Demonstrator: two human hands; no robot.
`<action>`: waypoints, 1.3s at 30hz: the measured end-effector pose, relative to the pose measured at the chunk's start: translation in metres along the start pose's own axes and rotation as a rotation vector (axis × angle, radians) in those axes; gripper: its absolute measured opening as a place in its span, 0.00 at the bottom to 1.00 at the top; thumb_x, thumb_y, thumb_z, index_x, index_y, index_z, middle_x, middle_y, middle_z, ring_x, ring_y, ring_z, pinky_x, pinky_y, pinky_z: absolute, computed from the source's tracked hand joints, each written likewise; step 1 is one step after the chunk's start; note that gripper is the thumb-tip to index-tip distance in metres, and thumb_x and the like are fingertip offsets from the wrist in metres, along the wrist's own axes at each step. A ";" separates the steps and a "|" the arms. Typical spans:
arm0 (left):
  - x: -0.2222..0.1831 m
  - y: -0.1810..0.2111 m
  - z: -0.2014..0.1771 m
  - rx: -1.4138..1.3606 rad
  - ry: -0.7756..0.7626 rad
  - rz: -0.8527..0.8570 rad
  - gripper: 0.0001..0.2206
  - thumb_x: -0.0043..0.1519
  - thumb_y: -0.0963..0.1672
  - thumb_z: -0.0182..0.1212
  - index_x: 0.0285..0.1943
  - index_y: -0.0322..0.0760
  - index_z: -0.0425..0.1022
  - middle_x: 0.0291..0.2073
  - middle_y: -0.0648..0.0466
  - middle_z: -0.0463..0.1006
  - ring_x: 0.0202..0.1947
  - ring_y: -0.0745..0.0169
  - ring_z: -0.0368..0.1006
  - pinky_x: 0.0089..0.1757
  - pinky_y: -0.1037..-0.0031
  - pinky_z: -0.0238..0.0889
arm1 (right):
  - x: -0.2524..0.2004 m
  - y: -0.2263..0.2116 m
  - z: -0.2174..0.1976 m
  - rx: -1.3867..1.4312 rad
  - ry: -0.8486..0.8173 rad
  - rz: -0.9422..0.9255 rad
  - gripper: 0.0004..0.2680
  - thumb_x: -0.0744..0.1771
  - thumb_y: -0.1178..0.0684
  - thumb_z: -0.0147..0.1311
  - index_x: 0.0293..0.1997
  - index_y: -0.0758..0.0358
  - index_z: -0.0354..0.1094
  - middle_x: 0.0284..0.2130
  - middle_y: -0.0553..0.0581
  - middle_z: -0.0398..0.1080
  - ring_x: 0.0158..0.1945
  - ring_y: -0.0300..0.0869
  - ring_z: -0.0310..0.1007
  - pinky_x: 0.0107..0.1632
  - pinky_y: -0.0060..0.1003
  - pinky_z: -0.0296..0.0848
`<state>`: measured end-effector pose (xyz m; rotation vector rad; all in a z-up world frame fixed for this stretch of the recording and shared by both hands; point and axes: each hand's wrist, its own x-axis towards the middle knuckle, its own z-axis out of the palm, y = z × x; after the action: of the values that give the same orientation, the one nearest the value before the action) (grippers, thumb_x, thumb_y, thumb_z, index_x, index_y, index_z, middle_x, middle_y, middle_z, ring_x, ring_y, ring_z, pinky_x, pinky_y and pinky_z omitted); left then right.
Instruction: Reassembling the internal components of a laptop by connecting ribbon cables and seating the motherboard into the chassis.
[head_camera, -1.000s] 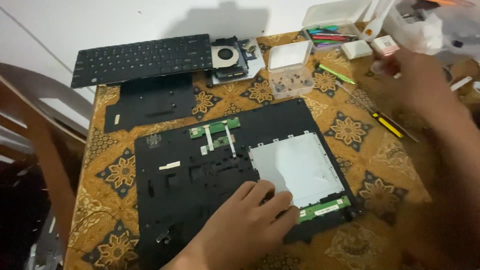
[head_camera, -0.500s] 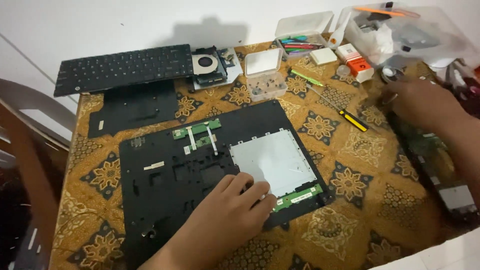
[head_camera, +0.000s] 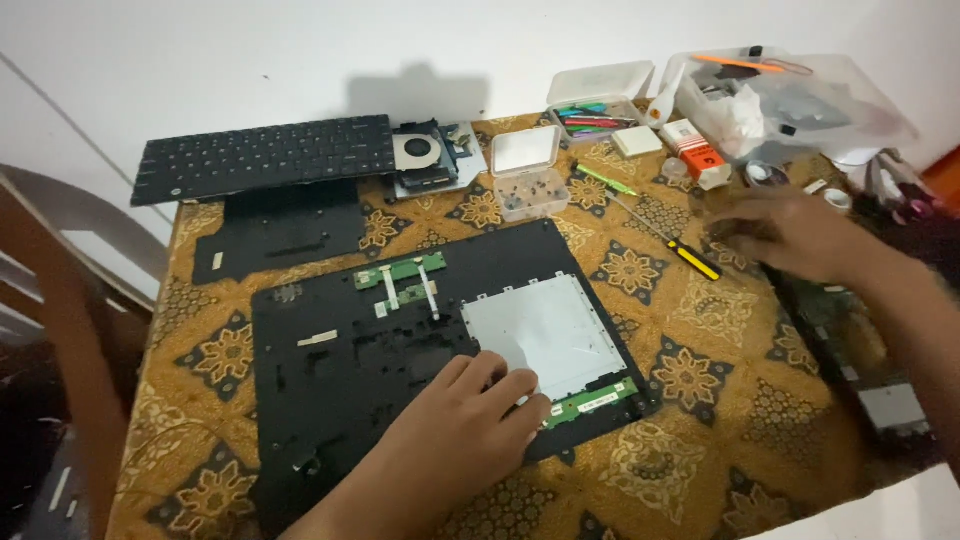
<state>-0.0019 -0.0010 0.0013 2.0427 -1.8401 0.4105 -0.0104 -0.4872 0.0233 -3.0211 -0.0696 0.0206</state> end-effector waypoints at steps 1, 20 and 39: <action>0.000 0.001 -0.005 -0.018 -0.053 -0.007 0.06 0.66 0.40 0.64 0.50 0.36 0.78 0.49 0.45 0.76 0.46 0.44 0.69 0.43 0.58 0.66 | 0.004 -0.006 0.002 0.023 0.011 -0.088 0.15 0.65 0.56 0.53 0.58 0.60 0.71 0.62 0.59 0.70 0.57 0.54 0.75 0.64 0.56 0.70; -0.003 0.000 -0.005 0.087 -0.059 0.016 0.10 0.67 0.41 0.61 0.56 0.38 0.77 0.52 0.46 0.75 0.49 0.44 0.70 0.45 0.57 0.67 | -0.031 -0.083 -0.050 -0.299 0.613 -0.219 0.03 0.78 0.62 0.56 0.56 0.73 0.74 0.51 0.68 0.77 0.59 0.60 0.75 0.57 0.50 0.71; 0.001 0.006 -0.008 0.040 0.007 -0.004 0.02 0.68 0.39 0.62 0.47 0.35 0.75 0.46 0.45 0.74 0.43 0.46 0.68 0.40 0.61 0.65 | -0.066 -0.227 -0.042 0.503 0.921 -0.335 0.08 0.75 0.69 0.46 0.60 0.89 0.58 0.53 0.80 0.57 0.40 0.58 0.73 0.46 0.43 0.77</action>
<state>-0.0077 0.0015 0.0090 2.0685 -1.8374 0.4567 -0.0859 -0.2697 0.0928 -2.2174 -0.3997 -1.1538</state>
